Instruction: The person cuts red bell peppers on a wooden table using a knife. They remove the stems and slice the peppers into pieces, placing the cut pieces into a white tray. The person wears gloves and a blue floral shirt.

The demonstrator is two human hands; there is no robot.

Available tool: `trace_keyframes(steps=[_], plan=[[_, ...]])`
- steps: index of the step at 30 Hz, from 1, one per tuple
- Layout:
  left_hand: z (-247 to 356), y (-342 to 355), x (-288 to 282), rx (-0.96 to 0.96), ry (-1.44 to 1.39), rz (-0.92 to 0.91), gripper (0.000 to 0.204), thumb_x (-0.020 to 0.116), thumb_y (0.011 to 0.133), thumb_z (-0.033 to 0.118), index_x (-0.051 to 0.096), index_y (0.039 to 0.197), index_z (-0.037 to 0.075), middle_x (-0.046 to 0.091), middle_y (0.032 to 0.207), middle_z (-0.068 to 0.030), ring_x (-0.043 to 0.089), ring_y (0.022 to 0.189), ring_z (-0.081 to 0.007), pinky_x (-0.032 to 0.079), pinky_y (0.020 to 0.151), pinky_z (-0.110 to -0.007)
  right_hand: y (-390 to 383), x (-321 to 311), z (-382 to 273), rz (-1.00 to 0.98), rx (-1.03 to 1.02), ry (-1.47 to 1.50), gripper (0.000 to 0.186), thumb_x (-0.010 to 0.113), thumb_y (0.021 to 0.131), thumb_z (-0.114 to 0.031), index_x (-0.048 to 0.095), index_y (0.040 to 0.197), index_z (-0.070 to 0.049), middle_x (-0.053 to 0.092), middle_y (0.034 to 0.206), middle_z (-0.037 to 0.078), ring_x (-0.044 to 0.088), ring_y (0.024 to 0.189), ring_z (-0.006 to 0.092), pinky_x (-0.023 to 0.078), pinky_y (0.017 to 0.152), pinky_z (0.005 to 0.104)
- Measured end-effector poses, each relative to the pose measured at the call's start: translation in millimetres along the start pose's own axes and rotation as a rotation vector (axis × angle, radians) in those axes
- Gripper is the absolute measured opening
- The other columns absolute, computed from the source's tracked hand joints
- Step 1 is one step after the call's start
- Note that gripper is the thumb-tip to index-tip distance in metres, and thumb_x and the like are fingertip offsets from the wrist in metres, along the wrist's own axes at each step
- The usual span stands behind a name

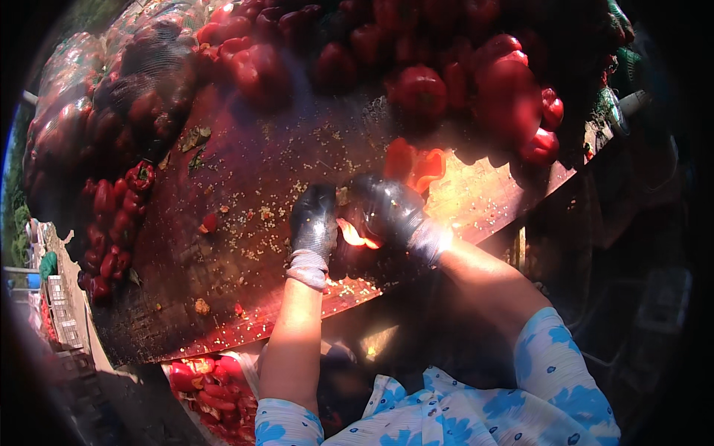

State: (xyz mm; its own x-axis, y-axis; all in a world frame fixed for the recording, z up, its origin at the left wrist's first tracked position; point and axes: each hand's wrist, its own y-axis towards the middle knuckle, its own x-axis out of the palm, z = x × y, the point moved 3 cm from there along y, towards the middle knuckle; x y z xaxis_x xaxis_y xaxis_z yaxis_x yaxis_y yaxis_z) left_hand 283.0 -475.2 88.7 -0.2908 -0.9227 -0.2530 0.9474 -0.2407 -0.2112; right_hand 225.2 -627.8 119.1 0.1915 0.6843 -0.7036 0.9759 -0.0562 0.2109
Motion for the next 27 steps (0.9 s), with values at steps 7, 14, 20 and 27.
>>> trace_keyframes(steps=[7, 14, 20, 27], plan=[[2, -14, -3, 0.018, -0.123, 0.039, 0.023, 0.056, 0.098, 0.008, 0.062, 0.119, 0.001, 0.067, 0.114, -0.0080, 0.062, 0.107, -0.0181, 0.047, 0.097, -0.031, 2, -15, 21, 0.083, 0.369, 0.810, 0.027, 0.065, 0.092, -0.018, 0.057, 0.115, -0.005, 0.065, 0.091, 0.007, 0.064, 0.075, 0.0165, 0.053, 0.065, 0.0329], [8, -49, -6, -0.065, -0.032, -0.051, 0.059, 0.078, 0.084, 0.031, 0.053, 0.127, -0.001, 0.062, 0.119, -0.0125, 0.060, 0.107, -0.0194, 0.048, 0.091, -0.032, -20, -115, 33, 0.416, 0.096, 0.968, 0.027, 0.056, 0.088, 0.002, 0.054, 0.115, -0.002, 0.062, 0.091, 0.008, 0.058, 0.067, 0.0135, 0.049, 0.055, 0.0264], [44, -53, 44, -0.250, -0.349, -0.346, 0.018, 0.065, 0.086, -0.001, 0.066, 0.103, 0.001, 0.069, 0.097, -0.0054, 0.065, 0.088, -0.0161, 0.052, 0.081, -0.029, -91, -155, 107, 0.661, 0.268, 1.306, 0.033, 0.056, 0.091, -0.004, 0.049, 0.123, -0.003, 0.060, 0.087, 0.008, 0.063, 0.067, 0.0185, 0.053, 0.054, 0.0299], [52, 18, 102, 0.074, -0.578, -0.327, 0.032, 0.044, 0.088, -0.013, 0.058, 0.115, -0.004, 0.070, 0.097, -0.0142, 0.062, 0.071, -0.0106, 0.050, 0.058, -0.017, -64, -100, 99, 0.423, 0.620, 0.878, 0.034, 0.059, 0.097, -0.022, 0.052, 0.127, -0.006, 0.062, 0.101, 0.001, 0.058, 0.085, 0.0082, 0.050, 0.069, 0.0246]])
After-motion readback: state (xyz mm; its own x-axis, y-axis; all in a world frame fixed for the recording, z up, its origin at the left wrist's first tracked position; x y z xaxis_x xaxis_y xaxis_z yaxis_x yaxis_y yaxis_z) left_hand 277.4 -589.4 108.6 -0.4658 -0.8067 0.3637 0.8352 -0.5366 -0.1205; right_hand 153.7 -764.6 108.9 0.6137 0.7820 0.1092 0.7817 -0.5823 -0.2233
